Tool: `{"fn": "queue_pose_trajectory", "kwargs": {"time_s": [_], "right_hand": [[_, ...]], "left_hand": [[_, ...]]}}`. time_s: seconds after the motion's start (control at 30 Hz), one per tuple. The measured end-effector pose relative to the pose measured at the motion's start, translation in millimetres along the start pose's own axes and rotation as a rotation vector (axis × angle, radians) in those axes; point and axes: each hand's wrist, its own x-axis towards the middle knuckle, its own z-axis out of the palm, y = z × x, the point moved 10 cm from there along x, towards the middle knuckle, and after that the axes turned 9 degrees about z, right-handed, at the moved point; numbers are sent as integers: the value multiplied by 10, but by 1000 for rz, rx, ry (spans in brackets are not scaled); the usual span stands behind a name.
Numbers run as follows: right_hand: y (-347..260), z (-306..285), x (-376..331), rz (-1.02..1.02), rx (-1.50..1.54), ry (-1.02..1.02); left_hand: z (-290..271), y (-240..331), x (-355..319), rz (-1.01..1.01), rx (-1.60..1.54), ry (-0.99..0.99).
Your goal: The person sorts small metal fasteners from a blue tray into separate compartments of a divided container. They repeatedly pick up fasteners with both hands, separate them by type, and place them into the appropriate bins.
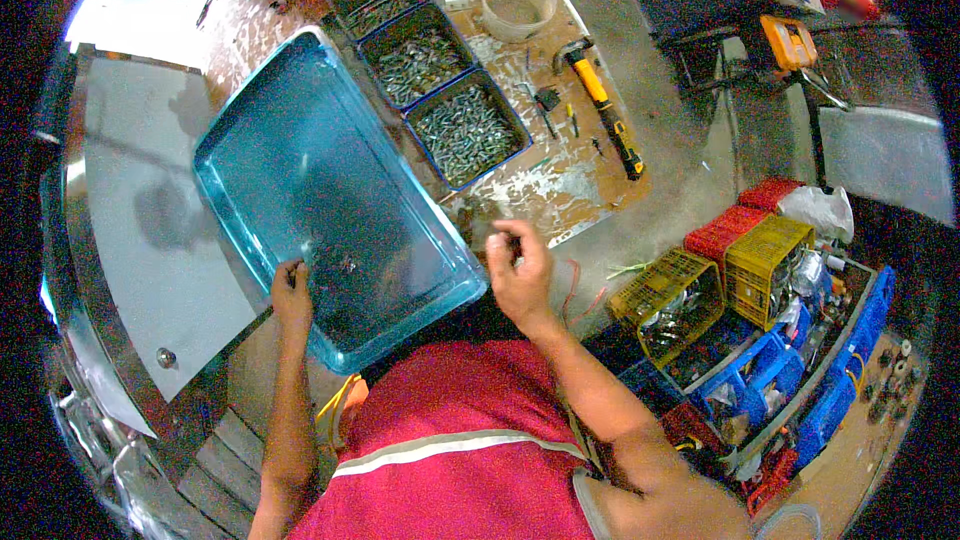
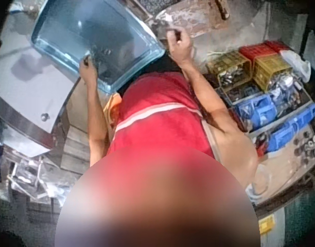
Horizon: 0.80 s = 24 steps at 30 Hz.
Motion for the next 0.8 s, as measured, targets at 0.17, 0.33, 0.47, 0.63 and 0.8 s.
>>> {"fn": "queue_pose_trajectory", "kwargs": {"time_s": [0.17,0.33,0.47,0.63,0.8], "right_hand": [[-194,932,-123,-76,-150,-342],[-26,1830,-255,-137,-274,-589],[41,2283,-378,-277,-382,-669],[216,2647,-495,-295,-611,-776],[344,2799,-595,-295,-784,-795]], "left_hand": [[-95,-216,-146,-36,-15,131],[-192,-502,-439,-193,-50,217],[-125,-525,-566,-158,33,151],[66,-400,-561,50,163,20],[207,-351,-514,114,282,-56]]}}
